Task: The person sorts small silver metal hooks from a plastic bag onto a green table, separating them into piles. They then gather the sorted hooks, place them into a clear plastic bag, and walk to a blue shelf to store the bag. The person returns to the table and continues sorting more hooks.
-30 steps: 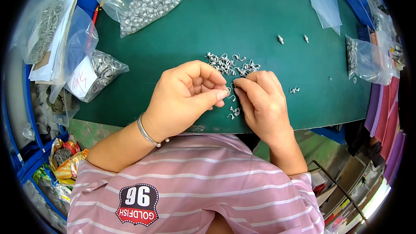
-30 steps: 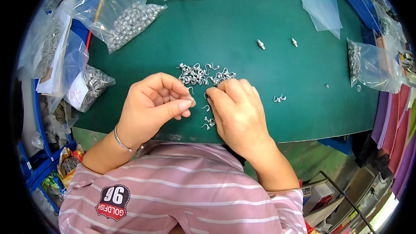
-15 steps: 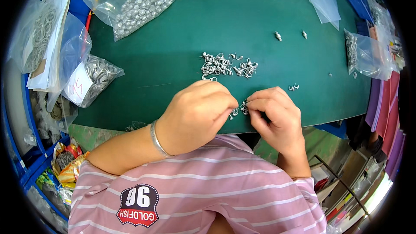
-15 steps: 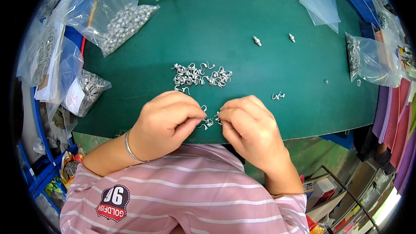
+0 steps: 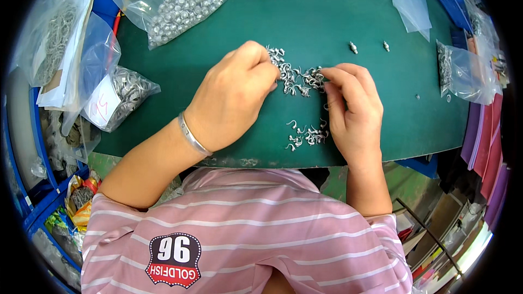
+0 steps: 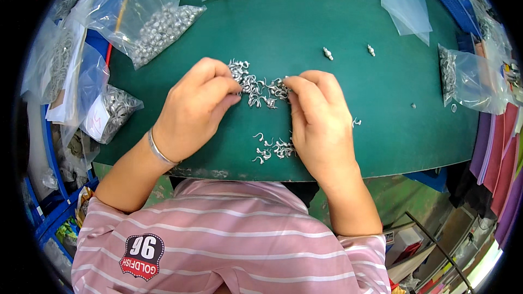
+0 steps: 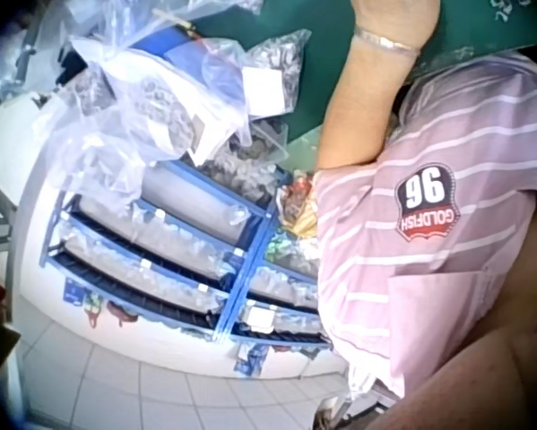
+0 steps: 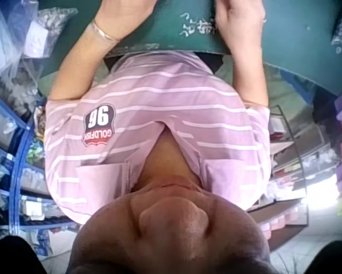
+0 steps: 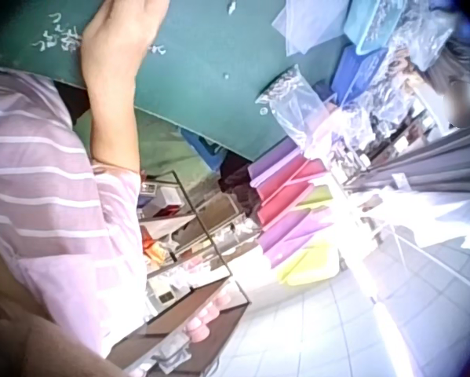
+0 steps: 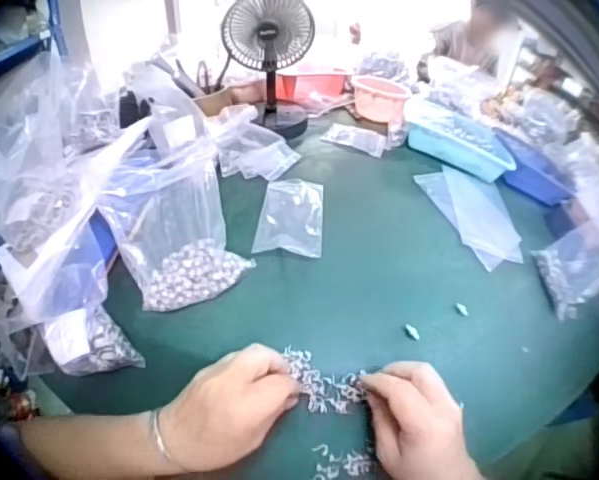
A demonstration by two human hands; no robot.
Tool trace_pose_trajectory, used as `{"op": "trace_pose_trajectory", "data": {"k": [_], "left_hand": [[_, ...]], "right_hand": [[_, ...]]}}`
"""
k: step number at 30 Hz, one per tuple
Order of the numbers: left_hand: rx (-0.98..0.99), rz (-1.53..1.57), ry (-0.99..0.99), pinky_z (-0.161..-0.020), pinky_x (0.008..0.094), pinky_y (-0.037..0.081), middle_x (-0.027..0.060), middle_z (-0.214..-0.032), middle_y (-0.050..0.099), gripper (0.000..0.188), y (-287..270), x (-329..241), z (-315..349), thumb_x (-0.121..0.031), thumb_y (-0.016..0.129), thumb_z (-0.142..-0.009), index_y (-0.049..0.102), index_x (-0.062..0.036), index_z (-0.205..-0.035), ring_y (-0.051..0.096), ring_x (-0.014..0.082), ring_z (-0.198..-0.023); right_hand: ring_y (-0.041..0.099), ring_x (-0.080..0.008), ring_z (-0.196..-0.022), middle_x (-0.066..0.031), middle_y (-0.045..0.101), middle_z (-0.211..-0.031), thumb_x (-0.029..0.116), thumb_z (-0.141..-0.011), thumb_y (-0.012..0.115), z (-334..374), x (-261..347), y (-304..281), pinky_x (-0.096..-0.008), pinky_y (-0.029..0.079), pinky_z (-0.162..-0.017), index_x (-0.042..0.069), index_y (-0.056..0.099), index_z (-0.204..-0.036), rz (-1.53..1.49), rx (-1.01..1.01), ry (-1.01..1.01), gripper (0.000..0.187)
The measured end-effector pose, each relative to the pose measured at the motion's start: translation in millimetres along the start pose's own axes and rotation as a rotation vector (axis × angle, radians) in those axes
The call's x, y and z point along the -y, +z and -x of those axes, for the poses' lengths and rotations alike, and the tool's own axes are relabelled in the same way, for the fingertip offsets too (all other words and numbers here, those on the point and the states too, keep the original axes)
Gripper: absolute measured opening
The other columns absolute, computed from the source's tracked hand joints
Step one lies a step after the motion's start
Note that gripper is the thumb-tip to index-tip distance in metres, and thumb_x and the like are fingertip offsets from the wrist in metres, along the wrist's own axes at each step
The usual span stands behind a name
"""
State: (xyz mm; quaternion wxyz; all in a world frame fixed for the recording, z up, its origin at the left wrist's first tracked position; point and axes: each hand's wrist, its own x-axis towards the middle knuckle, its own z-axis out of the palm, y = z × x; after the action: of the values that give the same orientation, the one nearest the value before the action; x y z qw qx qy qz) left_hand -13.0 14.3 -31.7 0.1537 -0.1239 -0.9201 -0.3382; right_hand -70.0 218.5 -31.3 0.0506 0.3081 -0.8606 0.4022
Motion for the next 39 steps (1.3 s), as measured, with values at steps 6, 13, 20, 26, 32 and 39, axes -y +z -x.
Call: {"op": "trace_pose_trajectory", "data": {"k": [6,13,20,26,32,39], "left_hand": [[0.012,0.049,0.113,-0.071,0.0366,0.049,0.0095,-0.092,0.059,0.023,2,-10,-8,0.004,0.072,-0.071,0.066,-0.0024,-0.093,0.060,0.0279,-0.080],[0.087,-0.040,0.054,-0.071,0.0369,0.045,0.0069,-0.087,0.058,0.023,10,-11,0,0.004,0.073,-0.069,0.067,-0.0032,-0.091,0.058,0.0257,-0.078],[0.016,-0.004,0.040,-0.069,0.0361,0.045,0.0072,-0.085,0.059,0.020,13,-9,2,0.004,0.073,-0.071,0.067,-0.0029,-0.088,0.059,0.0263,-0.077],[0.092,0.008,0.053,-0.071,0.0362,0.044,0.0061,-0.088,0.059,0.024,20,-18,-4,0.002,0.073,-0.071,0.068,-0.0037,-0.094,0.059,0.0258,-0.081],[0.098,-0.046,0.054,-0.070,0.0355,0.041,0.0048,-0.088,0.058,0.022,25,-15,-3,-0.001,0.075,-0.070,0.067,-0.0061,-0.090,0.057,0.0242,-0.081],[0.089,-0.049,0.063,-0.070,0.0356,0.042,0.0051,-0.086,0.057,0.021,19,-13,2,0.001,0.076,-0.069,0.066,-0.0057,-0.086,0.057,0.0239,-0.078]], "right_hand": [[0.062,-0.0291,-0.080,-0.0138,0.062,-0.096,-0.010,-0.082,0.062,7,-5,-12,-0.0361,0.052,-0.069,0.000,0.066,-0.096,0.050,0.120,-0.133,0.017],[0.063,-0.0284,-0.080,-0.0138,0.064,-0.090,-0.008,-0.078,0.067,15,-10,-30,-0.0342,0.052,-0.069,0.000,0.068,-0.093,0.023,0.009,0.071,0.017],[0.057,-0.0282,-0.076,-0.0094,0.059,-0.085,-0.003,-0.073,0.072,23,-6,-32,-0.0368,0.047,-0.067,0.002,0.067,-0.089,-0.044,0.298,-0.055,0.018],[0.057,-0.0290,-0.077,-0.0108,0.059,-0.086,-0.001,-0.074,0.073,12,-6,-15,-0.0378,0.047,-0.068,0.002,0.066,-0.091,0.007,0.088,0.007,0.019],[0.060,-0.0272,-0.072,-0.0111,0.061,-0.082,-0.005,-0.074,0.071,12,-5,-14,-0.0343,0.049,-0.063,0.001,0.062,-0.085,-0.041,0.101,0.026,0.015],[0.060,-0.0191,-0.066,-0.0101,0.062,-0.079,-0.007,-0.077,0.067,22,-14,-65,-0.0287,0.049,-0.060,-0.001,0.063,-0.082,0.066,0.077,0.265,0.009]]}}
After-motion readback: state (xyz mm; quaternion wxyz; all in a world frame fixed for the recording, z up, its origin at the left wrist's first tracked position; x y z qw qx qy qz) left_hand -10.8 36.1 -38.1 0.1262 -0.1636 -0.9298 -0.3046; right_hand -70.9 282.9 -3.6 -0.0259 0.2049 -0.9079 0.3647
